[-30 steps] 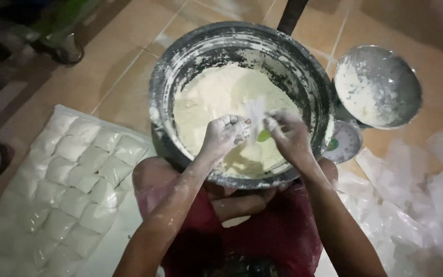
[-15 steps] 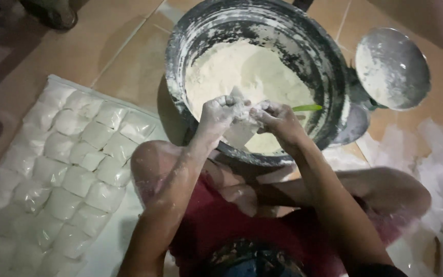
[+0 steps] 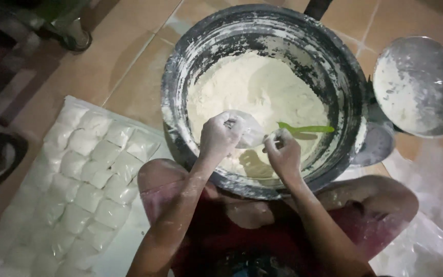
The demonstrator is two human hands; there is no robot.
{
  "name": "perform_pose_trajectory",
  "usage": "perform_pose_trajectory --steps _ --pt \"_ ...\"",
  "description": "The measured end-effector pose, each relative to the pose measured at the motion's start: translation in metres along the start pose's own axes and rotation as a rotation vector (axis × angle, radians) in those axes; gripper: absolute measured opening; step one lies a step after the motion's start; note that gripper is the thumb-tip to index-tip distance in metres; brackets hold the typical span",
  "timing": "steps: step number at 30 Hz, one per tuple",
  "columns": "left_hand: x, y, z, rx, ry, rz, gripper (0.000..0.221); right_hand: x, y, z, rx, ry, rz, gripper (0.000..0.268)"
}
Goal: Filling small plastic bags with powder from a large basin and arranging them on a tray
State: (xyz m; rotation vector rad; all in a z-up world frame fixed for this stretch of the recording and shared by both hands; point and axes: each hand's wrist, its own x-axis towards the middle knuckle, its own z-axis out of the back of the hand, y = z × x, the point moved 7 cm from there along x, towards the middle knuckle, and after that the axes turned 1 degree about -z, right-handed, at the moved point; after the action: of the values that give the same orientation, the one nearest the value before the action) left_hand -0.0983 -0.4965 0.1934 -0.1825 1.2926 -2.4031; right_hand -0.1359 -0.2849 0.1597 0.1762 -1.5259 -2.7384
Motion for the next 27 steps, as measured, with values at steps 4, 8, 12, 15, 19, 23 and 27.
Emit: perform_pose_trajectory --steps 4,8,12,15,19,23,27 --pt "-0.008 -0.022 -0.029 -0.004 -0.076 -0.148 0.02 0.015 -0.036 0.012 -0.407 0.168 -0.007 0.031" --pt "-0.004 -0.037 -0.06 0.257 0.102 -0.059 0.014 0.032 -0.034 0.047 -0.375 0.291 -0.147 0.037" --pt "0.012 -0.034 -0.088 0.467 0.231 -0.073 0.018 0.062 -0.06 0.045 -0.408 0.409 -0.173 0.035" --pt "0.019 -0.039 -0.085 0.258 0.255 0.054 0.024 0.074 -0.058 0.039 -0.405 0.465 -0.092 0.03" --pt "0.037 0.002 -0.09 0.081 0.152 0.26 0.029 0.068 -0.066 0.019 -0.386 0.287 0.279 0.029" --pt "0.041 -0.011 -0.079 0.199 0.128 0.071 0.025 0.064 -0.046 0.006 -0.478 0.499 0.085 0.038" --pt "0.059 -0.011 -0.062 0.254 0.115 -0.078 0.022 0.114 -0.102 0.026 -0.768 0.389 0.57 0.051"
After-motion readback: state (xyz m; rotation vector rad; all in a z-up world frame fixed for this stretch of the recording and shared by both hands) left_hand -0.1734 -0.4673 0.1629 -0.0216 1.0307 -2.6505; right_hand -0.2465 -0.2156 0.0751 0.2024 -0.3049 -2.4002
